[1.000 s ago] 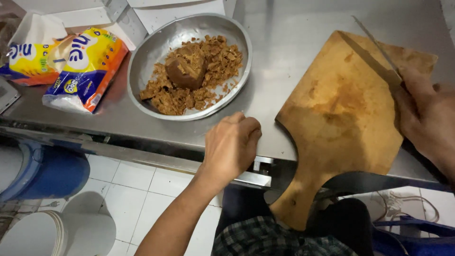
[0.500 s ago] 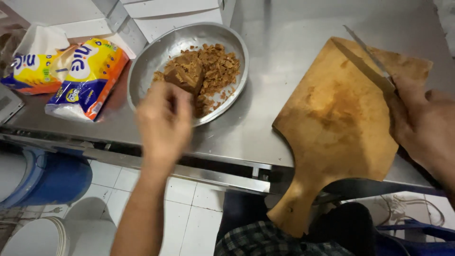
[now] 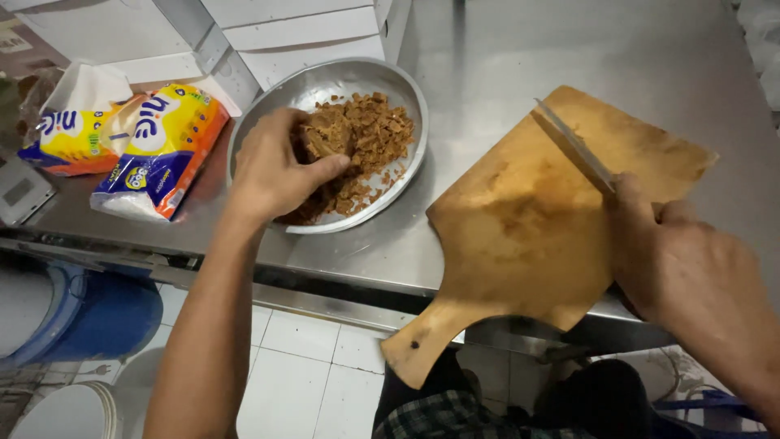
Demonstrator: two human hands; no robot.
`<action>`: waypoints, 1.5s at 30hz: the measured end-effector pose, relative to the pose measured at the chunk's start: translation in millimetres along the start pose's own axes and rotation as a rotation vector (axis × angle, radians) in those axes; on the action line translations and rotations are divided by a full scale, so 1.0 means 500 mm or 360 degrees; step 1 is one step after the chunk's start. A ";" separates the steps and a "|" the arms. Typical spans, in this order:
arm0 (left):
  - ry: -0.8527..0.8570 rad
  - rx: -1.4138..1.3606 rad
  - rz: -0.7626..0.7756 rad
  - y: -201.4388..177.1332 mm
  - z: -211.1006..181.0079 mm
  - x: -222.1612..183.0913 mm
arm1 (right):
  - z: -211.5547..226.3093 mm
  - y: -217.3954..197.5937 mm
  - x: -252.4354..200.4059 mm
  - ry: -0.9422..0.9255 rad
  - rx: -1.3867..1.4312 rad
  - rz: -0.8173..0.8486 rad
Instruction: Cutting a block of palm sugar on a wooden board and transferring the pieces into a metal bowl
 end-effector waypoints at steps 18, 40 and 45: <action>-0.0595 -0.1253 -0.0282 -0.054 0.079 0.068 | -0.043 0.001 0.020 0.0194 0.0544 0.0347; 0.0079 -0.1155 0.0583 0.212 -0.367 -0.045 | -0.041 -0.034 0.023 -0.0285 0.0957 -0.0277; 0.0301 -0.0838 0.0539 0.222 -0.401 -0.056 | -0.035 -0.069 -0.021 0.0000 0.1265 0.0154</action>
Point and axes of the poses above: each hand's wrist, its own x-axis towards the middle knuckle, its own y-axis out of the palm, z = x × y, the point moved 10 cm from there along x, towards the middle knuckle, and after that the axes turned 5 degrees about -y, right-handed, at the moved point
